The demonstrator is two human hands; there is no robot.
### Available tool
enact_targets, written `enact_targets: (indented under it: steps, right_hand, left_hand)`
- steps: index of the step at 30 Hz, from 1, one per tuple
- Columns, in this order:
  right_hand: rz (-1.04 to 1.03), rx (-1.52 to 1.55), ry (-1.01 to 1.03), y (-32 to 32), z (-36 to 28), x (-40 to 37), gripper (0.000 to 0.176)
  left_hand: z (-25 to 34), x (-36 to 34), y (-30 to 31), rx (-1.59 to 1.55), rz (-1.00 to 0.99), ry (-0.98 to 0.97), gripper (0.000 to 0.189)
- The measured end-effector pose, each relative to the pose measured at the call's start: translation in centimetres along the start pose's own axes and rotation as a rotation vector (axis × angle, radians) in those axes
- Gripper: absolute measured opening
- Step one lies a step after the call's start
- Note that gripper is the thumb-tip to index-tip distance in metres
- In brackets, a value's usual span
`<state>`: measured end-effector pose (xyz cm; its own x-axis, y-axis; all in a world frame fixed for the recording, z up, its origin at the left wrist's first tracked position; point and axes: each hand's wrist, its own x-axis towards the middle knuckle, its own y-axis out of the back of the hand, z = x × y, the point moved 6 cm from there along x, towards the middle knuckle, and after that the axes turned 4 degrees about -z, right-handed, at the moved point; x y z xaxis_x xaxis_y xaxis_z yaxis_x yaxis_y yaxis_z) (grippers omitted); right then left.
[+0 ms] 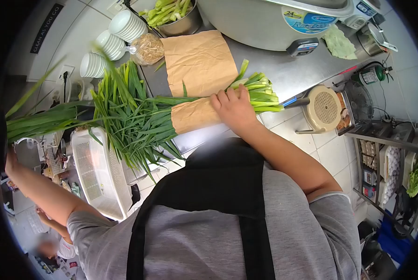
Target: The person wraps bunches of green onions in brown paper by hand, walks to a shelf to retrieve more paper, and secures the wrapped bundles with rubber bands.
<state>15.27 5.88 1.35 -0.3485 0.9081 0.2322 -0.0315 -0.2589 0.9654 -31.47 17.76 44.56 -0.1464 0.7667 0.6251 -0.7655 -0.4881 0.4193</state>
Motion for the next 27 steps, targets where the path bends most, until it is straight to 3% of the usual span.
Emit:
enact_targets:
  steps: [1,3,4,5,6,8,9,10,11,12,13,14,16,18,23,26,27]
  right_hand:
    - [0.006,0.01,0.002,0.0,0.0,0.0,0.042]
    - [0.014,0.022,-0.001,0.0,0.0,0.0,0.039]
    - [0.023,0.021,0.001,0.1,0.0,0.0,0.039]
    - [0.033,0.019,0.005,0.1,0.0,0.0,0.038]
    - [0.034,0.017,0.006,0.1,0.0,-0.1,0.038]
    - [0.055,0.006,0.01,0.3,0.0,-0.1,0.038]
    - [0.056,0.004,0.01,0.3,0.0,-0.1,0.038]
    - [0.063,0.004,0.012,0.3,0.0,-0.2,0.037]
    - [0.068,0.004,0.012,0.3,0.0,-0.2,0.036]
    - [0.067,0.0,0.006,0.2,-0.1,-0.2,0.036]
    - [0.084,0.001,0.001,0.2,-0.1,-0.3,0.035]
    - [0.099,0.002,-0.003,0.2,-0.1,-0.4,0.035]
    - [0.133,-0.026,-0.013,0.3,-0.3,-0.6,0.034]
    - [0.173,-0.054,-0.025,0.3,-0.4,-1.2,0.034]
    - [0.175,-0.063,-0.048,0.8,-1.0,-2.6,0.036]
    - [0.172,-0.071,-0.052,0.9,-1.1,-2.7,0.038]
    - [0.167,-0.079,-0.058,0.9,-1.2,-2.8,0.038]
  left_hand:
    - [4.8,-1.4,-2.5,-0.027,-0.081,-0.051,0.036]
    - [7.1,1.0,-3.0,-0.024,-0.179,-0.223,0.038]
    - [9.2,1.2,-5.8,0.069,-0.342,-0.295,0.028]
    - [10.3,0.5,-7.8,0.31,-0.387,-0.23,0.032]
    - [10.3,0.3,-9.8,0.309,-0.384,-0.23,0.032]
    - [5.1,-0.9,-16.8,0.304,-0.708,0.157,0.045]
    - [5.0,-2.7,-21.5,0.376,-0.819,-0.133,0.045]
    - [2.7,-5.1,-26.5,0.428,-0.943,-0.151,0.046]
    - [4.8,-10.1,-31.2,0.362,-1.04,-0.204,0.05]
    - [2.7,-13.7,-36.4,0.13,-1.214,-0.301,0.066]
    - [3.5,-17.7,-39.8,0.148,-1.24,-0.447,0.067]
    - [2.0,-21.2,-43.9,0.178,-1.368,-0.396,0.072]
    - [1.2,-27.1,-50.0,0.219,-1.632,-0.336,0.06]
    - [-0.7,-31.7,-54.5,0.131,-1.65,-0.272,0.058]
    - [-1.5,-35.3,-55.5,0.125,-1.642,-0.17,0.066]
    - [-1.8,-36.2,-55.5,-0.113,-1.582,0.172,0.061]
    - [-2.1,-36.7,-55.6,-0.11,-1.582,0.178,0.061]
